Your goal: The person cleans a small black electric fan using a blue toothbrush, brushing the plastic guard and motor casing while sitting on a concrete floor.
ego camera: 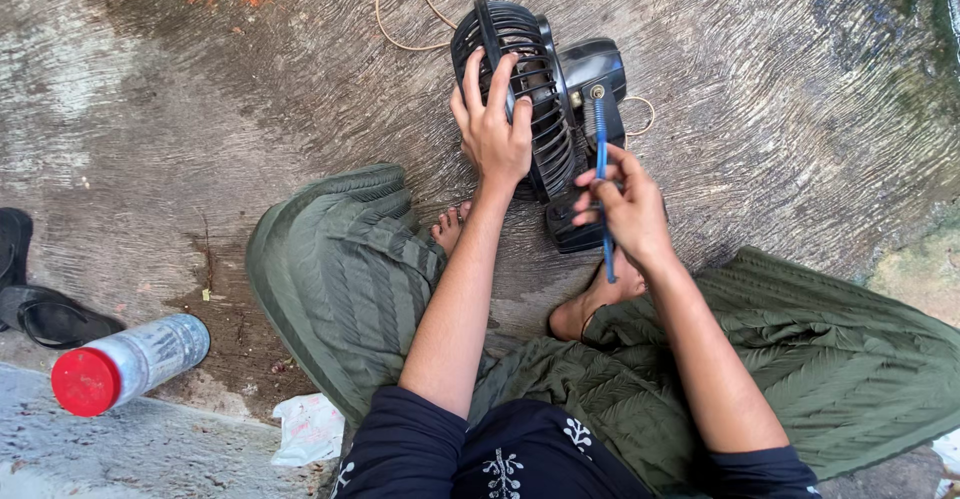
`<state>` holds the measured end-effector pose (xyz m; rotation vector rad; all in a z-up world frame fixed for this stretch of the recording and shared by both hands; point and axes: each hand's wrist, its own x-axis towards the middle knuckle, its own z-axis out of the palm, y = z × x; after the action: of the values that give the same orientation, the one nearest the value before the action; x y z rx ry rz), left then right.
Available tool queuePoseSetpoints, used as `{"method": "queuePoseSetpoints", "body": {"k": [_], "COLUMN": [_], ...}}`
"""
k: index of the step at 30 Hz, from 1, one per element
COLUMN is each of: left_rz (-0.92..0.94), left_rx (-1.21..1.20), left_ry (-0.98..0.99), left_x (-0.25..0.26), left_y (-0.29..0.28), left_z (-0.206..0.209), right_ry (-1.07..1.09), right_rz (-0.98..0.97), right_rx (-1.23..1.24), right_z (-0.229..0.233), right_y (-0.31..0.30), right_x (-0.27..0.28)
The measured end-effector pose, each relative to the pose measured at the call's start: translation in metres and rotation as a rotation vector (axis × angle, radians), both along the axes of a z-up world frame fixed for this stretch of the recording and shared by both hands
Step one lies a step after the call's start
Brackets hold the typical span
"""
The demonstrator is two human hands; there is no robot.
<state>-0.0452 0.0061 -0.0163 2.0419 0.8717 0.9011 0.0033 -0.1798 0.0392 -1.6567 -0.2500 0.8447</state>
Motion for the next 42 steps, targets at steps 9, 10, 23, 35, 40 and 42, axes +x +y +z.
{"method": "queuePoseSetpoints", "body": {"k": [9,10,23,35,40,42], "left_rz": [0.021,0.023,0.034,0.026,0.036,0.033], "left_rx": [0.019,0.015,-0.034,-0.044,-0.059,-0.049], "left_ry": [0.008,0.004,-0.071,-0.052,-0.071,-0.068], "left_x": [0.005,0.006,-0.001,0.000,0.001,0.000], "left_y": [-0.005,-0.006,-0.010,-0.011,-0.013,-0.012], "left_z": [0.006,0.007,0.016,0.013,0.015,0.015], "right_ry": [-0.074,-0.106,0.010,0.790,1.056,1.079], "right_rz": [-0.138,-0.173,-0.356,-0.383,-0.391,-0.412], "right_rx": [-0.050,-0.052,0.084,0.489,0.595,0.553], "right_z": [0.023,0.022,0.024,0.005,0.006,0.007], "right_y": [0.012,0.015,0.029,0.008,0.005,0.010], "right_x": [-0.048,-0.051,-0.076,-0.071,-0.060,-0.060]}}
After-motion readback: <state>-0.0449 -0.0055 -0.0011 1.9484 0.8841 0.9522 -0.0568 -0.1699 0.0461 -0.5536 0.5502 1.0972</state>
